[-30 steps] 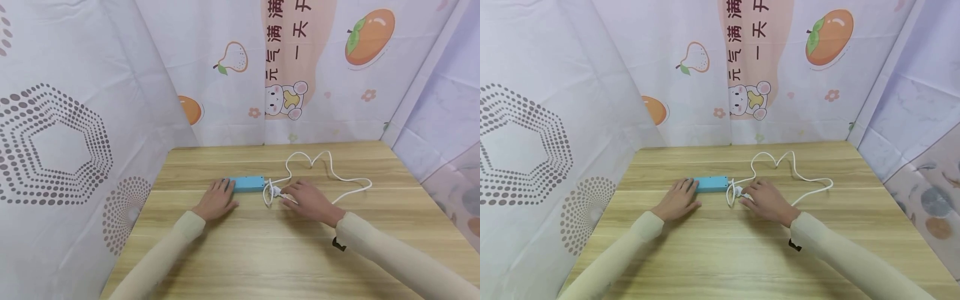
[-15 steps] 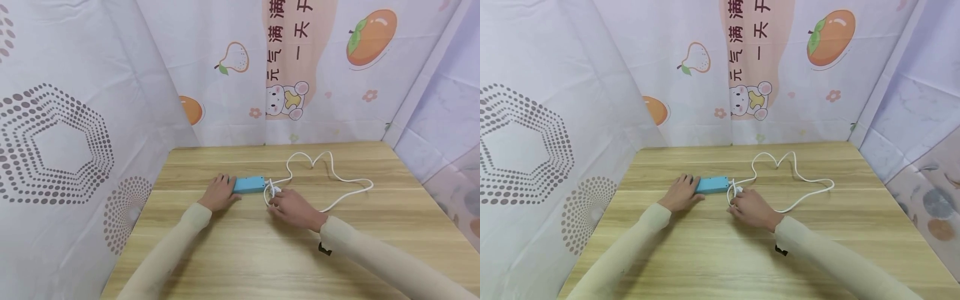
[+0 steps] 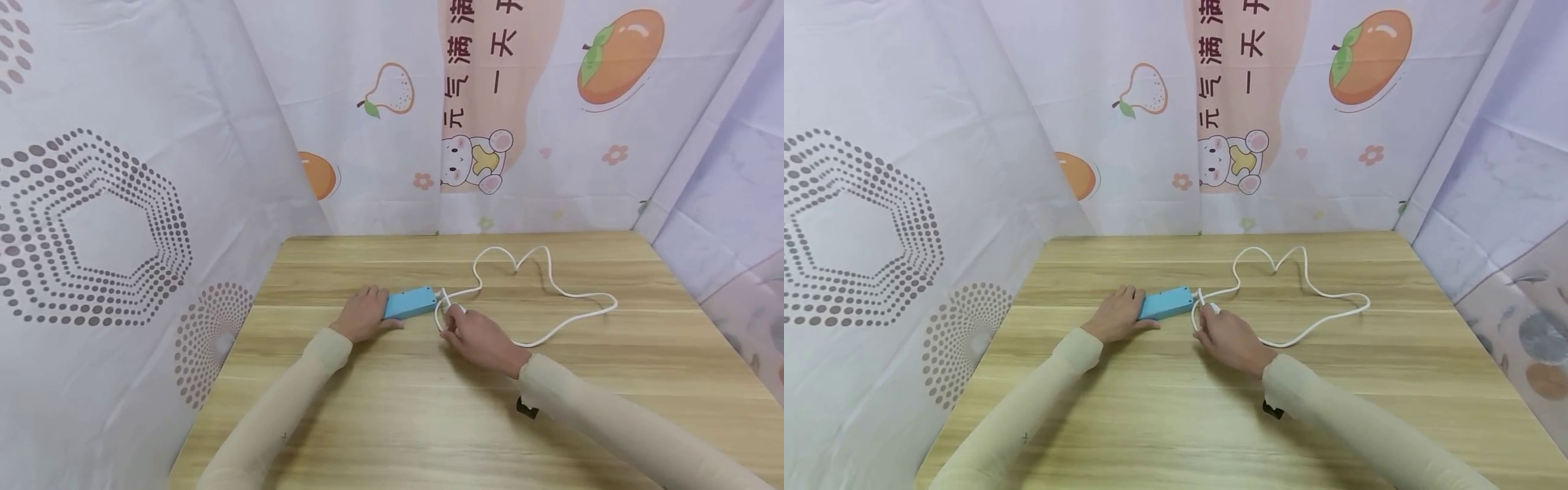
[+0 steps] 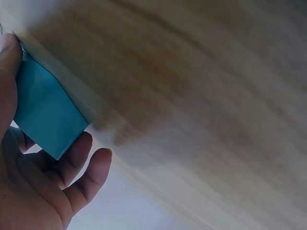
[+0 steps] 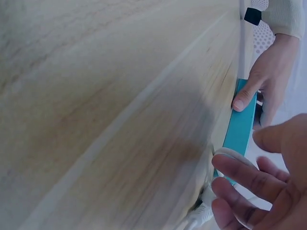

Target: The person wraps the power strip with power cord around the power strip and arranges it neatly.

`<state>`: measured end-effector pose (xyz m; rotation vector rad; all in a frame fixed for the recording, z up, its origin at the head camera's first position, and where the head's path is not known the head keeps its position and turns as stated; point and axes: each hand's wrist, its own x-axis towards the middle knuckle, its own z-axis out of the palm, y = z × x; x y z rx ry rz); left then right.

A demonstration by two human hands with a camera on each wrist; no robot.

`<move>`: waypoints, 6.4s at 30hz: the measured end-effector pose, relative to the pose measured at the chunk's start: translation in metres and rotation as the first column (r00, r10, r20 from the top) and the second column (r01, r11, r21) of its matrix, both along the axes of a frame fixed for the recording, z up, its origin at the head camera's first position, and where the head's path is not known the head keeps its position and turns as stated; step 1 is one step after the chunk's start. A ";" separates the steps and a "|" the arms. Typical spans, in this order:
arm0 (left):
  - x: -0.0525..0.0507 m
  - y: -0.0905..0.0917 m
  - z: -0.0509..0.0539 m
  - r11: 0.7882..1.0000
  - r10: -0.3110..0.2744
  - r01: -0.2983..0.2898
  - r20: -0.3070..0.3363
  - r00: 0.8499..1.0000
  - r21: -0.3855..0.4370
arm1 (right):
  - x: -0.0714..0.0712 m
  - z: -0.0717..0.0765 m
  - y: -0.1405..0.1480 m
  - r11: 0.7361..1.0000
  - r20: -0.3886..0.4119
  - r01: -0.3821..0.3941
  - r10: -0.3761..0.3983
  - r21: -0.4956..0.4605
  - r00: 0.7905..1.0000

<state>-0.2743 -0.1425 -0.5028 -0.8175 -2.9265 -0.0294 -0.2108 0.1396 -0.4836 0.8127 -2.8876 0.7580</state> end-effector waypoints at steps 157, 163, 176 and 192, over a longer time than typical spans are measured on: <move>0.086 0.005 0.046 0.988 -0.069 0.061 0.050 0.996 0.145 | 0.007 0.058 -0.018 0.974 -0.371 -0.112 0.180 0.199 0.911; 0.088 0.004 0.043 0.988 -0.025 0.019 0.039 0.999 0.155 | 0.009 0.061 -0.016 0.981 -0.394 -0.124 0.175 0.152 0.902; 0.091 0.000 0.038 0.971 0.053 -0.047 -0.018 0.998 0.235 | 0.010 0.055 -0.013 0.989 -0.413 -0.122 0.148 0.087 0.899; 0.090 -0.001 0.046 0.916 0.047 -0.048 0.013 0.999 0.398 | 0.010 0.043 -0.006 0.992 -0.458 -0.115 0.123 0.044 0.880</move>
